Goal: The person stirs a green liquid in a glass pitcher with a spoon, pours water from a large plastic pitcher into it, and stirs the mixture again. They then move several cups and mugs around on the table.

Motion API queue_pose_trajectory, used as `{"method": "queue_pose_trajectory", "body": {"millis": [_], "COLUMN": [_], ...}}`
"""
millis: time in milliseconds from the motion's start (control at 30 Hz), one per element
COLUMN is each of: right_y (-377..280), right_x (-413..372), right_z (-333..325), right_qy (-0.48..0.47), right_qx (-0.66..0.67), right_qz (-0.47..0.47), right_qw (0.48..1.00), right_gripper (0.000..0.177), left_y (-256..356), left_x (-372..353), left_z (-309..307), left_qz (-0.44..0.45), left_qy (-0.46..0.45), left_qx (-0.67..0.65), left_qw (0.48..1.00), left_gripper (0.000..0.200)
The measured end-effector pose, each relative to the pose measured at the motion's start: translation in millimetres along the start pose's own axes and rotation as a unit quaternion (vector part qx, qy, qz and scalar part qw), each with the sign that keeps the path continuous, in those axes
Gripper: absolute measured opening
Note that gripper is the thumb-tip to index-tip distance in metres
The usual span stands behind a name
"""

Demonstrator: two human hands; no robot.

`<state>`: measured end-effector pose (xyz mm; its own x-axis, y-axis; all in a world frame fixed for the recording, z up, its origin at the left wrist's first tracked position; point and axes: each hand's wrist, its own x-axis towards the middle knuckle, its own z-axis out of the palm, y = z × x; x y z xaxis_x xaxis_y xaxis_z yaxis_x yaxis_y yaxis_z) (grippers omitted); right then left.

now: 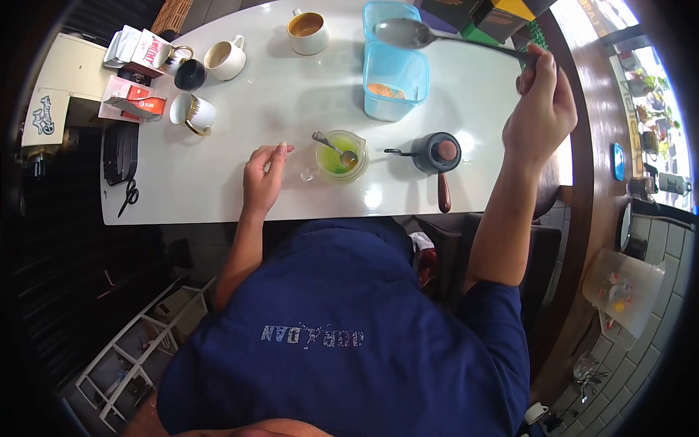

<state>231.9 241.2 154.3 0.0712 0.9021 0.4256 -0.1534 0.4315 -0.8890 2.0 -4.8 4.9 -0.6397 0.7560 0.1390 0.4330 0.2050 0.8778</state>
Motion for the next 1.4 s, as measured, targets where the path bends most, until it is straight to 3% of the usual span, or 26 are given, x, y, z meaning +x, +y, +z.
{"method": "queue_pose_trajectory", "body": {"millis": [133,200,333,433,533,600,667,767,867,967,1233,1300,1400], "right_y": [1,7,15,10,7,6,6,1,20,38,74,76,77], "right_x": [-54,-83,-138,-145,-147,-145,-131,-92,-78,-80,-91,-93,-96], "right_z": [-20,-32,-47,-53,-54,-53,-44,-31,-22,-4,19,19,16], "right_qy": [-0.019,-0.044,-0.08,-0.208,-0.209,-0.122,0.066,0.094,0.056,0.025,-0.06,-0.086,-0.096], "right_qx": [0.022,0.003,-0.109,-0.129,-0.139,-0.126,-0.069,-0.087,-0.175,-0.168,-0.219,-0.19,-0.164], "right_qz": [0.029,-0.001,-0.129,-0.281,-0.302,-0.209,-0.107,-0.11,-0.13,-0.122,-0.005,0.068,0.085], "right_qw": [0.999,0.999,0.982,0.928,0.92,0.962,0.99,0.986,0.974,0.978,0.974,0.976,0.978], "right_gripper": [0.027,0.027,0.022,0.017,0.017,0.021,0.024,0.024,0.024,0.021,0.022,0.024,0.026], "left_y": [-1,-4,-8,-7,-6,-6,-4,-5,-5,1,8,12,15], "left_x": [-2,-3,-2,0,3,4,5,4,2,2,12,16,19], "left_z": [2,2,3,3,3,3,2,2,2,0,8,10,14], "left_qz": [-0.002,-0.007,-0.008,-0.009,-0.002,0.005,-0.002,-0.005,-0.005,0.007,0.053,0.069,0.104], "left_qy": [-0.009,-0.015,-0.025,-0.033,-0.034,-0.032,-0.032,-0.028,-0.03,-0.023,-0.045,-0.056,-0.065], "left_qx": [-0.003,-0.002,-0.003,0.0,0.002,0.004,-0.012,-0.008,-0.014,-0.012,-0.024,-0.02,-0.001], "left_qw": [1.0,1.0,1.0,0.999,0.999,0.999,0.999,1.0,0.999,1.0,0.997,0.996,0.992], "left_gripper": [0.028,0.029,0.03,0.031,0.032,0.032,0.032,0.031,0.031,0.03,0.024,0.023,0.023]}}
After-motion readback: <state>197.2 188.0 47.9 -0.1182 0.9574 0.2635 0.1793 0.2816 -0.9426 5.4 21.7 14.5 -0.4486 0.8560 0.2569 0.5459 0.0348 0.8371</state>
